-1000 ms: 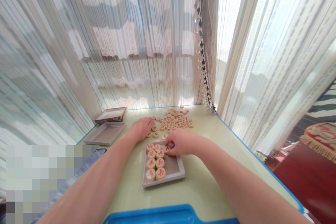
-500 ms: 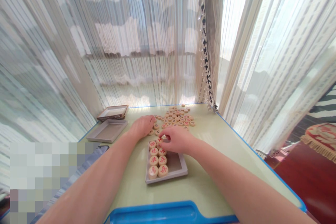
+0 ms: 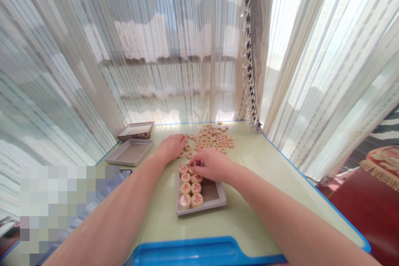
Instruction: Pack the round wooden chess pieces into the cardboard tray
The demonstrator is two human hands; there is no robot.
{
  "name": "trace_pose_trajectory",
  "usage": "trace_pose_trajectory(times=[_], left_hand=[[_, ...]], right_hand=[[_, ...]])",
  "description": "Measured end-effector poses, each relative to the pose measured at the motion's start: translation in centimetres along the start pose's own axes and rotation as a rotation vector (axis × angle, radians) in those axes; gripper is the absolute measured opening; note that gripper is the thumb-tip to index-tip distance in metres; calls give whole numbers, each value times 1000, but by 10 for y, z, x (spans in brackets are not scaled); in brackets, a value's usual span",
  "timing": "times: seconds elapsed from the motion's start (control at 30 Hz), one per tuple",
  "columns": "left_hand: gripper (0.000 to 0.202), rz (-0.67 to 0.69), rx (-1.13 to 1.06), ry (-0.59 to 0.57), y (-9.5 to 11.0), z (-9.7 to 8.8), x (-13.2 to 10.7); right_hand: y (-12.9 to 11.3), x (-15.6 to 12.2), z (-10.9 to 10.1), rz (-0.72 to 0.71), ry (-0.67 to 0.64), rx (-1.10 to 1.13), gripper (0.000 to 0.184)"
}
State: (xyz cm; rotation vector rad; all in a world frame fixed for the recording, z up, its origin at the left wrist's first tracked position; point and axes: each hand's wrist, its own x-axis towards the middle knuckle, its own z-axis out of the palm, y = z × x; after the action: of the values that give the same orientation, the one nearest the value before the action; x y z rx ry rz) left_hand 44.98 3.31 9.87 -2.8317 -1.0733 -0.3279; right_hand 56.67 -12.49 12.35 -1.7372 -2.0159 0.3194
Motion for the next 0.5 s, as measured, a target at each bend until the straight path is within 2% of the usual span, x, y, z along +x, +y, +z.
trace_pose_trajectory(times=[0.1, 0.23, 0.37, 0.5], left_hand=[[35, 17, 12, 17, -1, 1, 0], [36, 7, 5, 5, 0, 1, 0], [40, -25, -23, 27, 2, 0, -1], [41, -21, -29, 2, 3, -1, -2]], right_hand=[[1, -2, -6, 44, 13, -15, 21], [1, -9, -25, 140, -176, -86, 17], [0, -14, -34, 127, -241, -92, 21], [1, -13, -30, 78, -258, -61, 21]])
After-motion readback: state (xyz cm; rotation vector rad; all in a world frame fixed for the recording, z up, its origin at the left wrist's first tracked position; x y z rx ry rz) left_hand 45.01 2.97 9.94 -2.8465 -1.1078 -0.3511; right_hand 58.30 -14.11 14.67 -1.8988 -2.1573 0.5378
